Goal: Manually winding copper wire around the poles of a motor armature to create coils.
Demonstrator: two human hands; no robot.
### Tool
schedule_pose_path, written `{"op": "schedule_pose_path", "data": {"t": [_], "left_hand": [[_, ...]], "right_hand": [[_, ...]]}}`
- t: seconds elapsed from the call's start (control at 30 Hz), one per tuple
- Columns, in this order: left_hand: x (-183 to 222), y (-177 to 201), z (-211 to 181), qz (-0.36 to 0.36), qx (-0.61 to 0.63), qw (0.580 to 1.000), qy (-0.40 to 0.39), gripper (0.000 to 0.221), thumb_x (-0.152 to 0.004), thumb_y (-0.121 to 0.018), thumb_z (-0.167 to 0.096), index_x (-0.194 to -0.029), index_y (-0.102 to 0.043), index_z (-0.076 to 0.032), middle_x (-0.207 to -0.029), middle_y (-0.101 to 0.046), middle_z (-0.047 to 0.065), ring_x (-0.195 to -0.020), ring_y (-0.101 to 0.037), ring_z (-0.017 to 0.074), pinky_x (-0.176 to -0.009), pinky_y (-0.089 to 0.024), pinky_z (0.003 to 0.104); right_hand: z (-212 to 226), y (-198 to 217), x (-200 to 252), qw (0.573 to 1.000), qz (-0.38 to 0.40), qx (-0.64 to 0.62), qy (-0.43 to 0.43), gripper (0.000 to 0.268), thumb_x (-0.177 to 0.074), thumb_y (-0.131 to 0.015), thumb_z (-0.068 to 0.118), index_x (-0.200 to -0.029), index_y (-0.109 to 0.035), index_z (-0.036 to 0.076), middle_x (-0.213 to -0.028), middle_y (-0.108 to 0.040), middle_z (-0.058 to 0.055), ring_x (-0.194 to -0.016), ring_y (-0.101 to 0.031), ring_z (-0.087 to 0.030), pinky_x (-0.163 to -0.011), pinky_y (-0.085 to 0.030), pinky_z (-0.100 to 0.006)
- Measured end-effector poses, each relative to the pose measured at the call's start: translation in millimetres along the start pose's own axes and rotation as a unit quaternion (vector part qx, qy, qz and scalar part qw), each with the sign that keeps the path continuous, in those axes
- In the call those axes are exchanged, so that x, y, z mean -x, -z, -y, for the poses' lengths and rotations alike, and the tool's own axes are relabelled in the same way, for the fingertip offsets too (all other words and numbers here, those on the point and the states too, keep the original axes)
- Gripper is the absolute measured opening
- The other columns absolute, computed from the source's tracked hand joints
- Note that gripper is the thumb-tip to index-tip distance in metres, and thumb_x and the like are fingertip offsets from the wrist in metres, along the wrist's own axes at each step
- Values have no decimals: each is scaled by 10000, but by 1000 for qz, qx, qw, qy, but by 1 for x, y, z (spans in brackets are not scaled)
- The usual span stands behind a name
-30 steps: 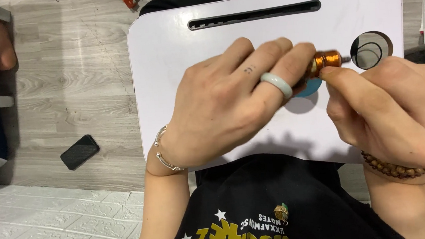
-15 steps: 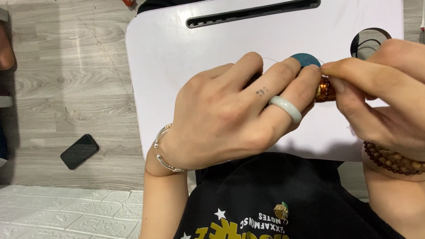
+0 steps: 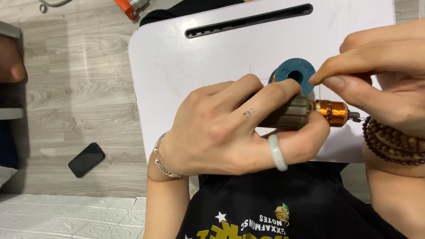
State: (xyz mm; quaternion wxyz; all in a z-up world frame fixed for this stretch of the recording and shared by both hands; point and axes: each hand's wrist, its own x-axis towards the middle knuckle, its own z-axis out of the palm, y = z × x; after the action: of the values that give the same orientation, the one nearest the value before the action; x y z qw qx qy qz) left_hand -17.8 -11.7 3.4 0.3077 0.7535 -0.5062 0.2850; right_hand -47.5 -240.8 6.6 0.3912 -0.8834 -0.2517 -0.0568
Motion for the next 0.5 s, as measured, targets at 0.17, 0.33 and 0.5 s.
{"op": "schedule_pose_path", "data": {"t": [0.17,0.33,0.5], "left_hand": [[3,-1,-3,-1,34,999,33,220,-792,-831,-128,-849,-624,-179,-966,-645,-11,-606,-426,153,-451,-371,304],[4,8,6,33,4,999,-22,343,-838,-779,-74,-965,-657,-368,-1035,-642,-4,-636,-460,153,-462,-363,274],[5,13,10,69,9,996,-47,403,-935,-697,3,-1125,-683,-352,-1056,-645,26,-640,-440,153,-469,-340,267]], "right_hand": [[0,-9,-2,998,-44,-39,33,107,-905,-588,-54,-873,-683,-92,-640,-609,-143,-468,-483,-191,-455,-315,-281],[3,-12,-5,996,-65,-57,39,98,-895,-584,-107,-855,-672,-121,-643,-613,-164,-465,-490,-190,-454,-337,-268],[3,-16,-8,994,-72,-76,44,87,-876,-586,-140,-829,-657,-154,-628,-604,-191,-461,-501,-209,-454,-360,-273]]}}
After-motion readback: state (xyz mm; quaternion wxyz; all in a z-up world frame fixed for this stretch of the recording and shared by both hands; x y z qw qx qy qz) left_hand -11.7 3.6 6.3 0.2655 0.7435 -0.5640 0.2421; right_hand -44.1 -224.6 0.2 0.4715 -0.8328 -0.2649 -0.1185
